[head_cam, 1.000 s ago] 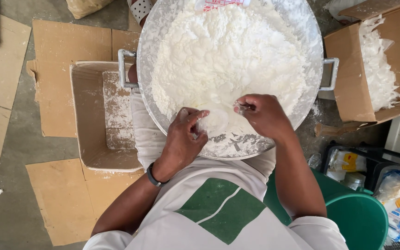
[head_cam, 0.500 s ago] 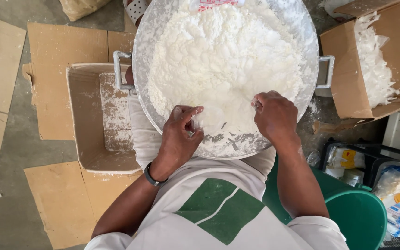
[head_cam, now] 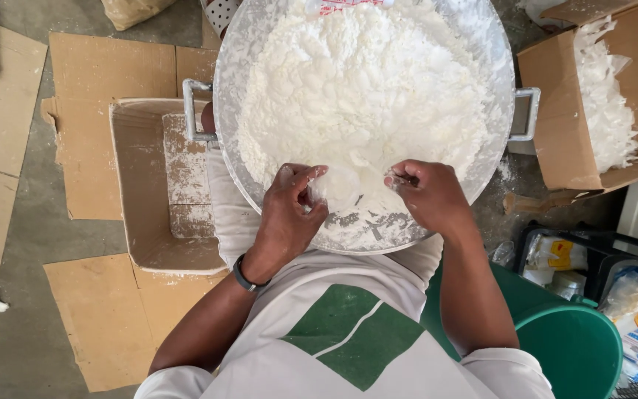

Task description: The person scoops white flour from a large metal bowl using a small plastic scoop and pours it into a clear plastic bag held open with the other hand. The task is performed repeatedly in a seated position.

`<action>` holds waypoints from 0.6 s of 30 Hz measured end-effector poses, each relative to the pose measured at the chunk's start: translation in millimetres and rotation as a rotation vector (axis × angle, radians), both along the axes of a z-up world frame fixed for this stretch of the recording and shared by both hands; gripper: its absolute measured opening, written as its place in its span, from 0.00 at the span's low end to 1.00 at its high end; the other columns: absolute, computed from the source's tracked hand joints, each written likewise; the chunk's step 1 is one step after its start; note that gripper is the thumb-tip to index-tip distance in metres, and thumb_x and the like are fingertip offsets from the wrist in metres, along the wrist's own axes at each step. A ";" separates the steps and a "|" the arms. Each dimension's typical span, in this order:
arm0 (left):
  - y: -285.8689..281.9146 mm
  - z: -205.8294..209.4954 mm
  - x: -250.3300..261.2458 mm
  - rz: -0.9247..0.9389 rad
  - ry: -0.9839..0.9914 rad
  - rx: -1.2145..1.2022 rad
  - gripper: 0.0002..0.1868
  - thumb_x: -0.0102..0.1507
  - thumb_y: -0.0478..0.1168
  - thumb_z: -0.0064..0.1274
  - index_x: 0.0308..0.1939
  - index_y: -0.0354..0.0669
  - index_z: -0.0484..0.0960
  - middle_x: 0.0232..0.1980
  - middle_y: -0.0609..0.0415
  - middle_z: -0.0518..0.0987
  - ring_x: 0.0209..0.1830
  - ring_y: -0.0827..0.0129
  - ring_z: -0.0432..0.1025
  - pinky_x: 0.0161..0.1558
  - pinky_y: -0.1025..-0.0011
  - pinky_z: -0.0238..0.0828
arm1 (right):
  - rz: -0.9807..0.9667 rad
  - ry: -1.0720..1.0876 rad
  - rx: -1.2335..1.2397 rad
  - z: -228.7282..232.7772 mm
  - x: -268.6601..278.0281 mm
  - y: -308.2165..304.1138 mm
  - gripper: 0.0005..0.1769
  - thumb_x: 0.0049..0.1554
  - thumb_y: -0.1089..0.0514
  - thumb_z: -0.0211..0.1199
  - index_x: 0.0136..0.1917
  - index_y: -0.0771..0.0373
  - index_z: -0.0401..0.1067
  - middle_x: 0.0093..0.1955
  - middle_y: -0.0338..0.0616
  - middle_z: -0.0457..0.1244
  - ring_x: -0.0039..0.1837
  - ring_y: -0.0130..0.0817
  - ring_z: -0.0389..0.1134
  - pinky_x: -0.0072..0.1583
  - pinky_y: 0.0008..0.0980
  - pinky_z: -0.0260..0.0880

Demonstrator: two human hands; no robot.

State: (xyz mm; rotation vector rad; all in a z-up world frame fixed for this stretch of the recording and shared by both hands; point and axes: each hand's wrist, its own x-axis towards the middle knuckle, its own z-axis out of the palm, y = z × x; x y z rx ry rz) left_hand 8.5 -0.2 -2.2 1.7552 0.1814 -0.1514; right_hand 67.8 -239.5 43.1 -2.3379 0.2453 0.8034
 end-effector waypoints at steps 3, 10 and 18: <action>-2.5 -2.5 -0.5 0.003 -0.002 -0.015 0.27 0.53 0.28 0.55 0.58 0.41 0.83 0.47 0.48 0.73 0.32 0.68 0.70 0.39 0.69 0.78 | 0.047 -0.013 0.116 47.3 -4.4 14.5 0.11 0.59 0.61 0.61 0.52 0.63 0.80 0.48 0.58 0.72 0.52 0.52 0.74 0.56 0.48 0.72; -7.2 -11.2 -0.9 0.022 -0.045 -0.005 0.29 0.52 0.27 0.55 0.59 0.40 0.82 0.49 0.42 0.73 0.33 0.58 0.72 0.37 0.68 0.78 | 0.545 -0.386 -0.257 23.7 -27.8 -1.8 0.15 0.62 0.47 0.54 0.59 0.48 0.75 0.47 0.40 0.68 0.54 0.44 0.72 0.54 0.48 0.75; -3.6 19.5 -1.5 -0.056 0.043 0.041 0.20 0.60 0.34 0.50 0.57 0.39 0.82 0.46 0.51 0.73 0.36 0.64 0.74 0.45 0.71 0.70 | 0.477 -0.158 -0.298 -6.7 -27.8 12.6 0.19 0.58 0.44 0.53 0.55 0.47 0.81 0.59 0.35 0.72 0.60 0.43 0.73 0.61 0.42 0.70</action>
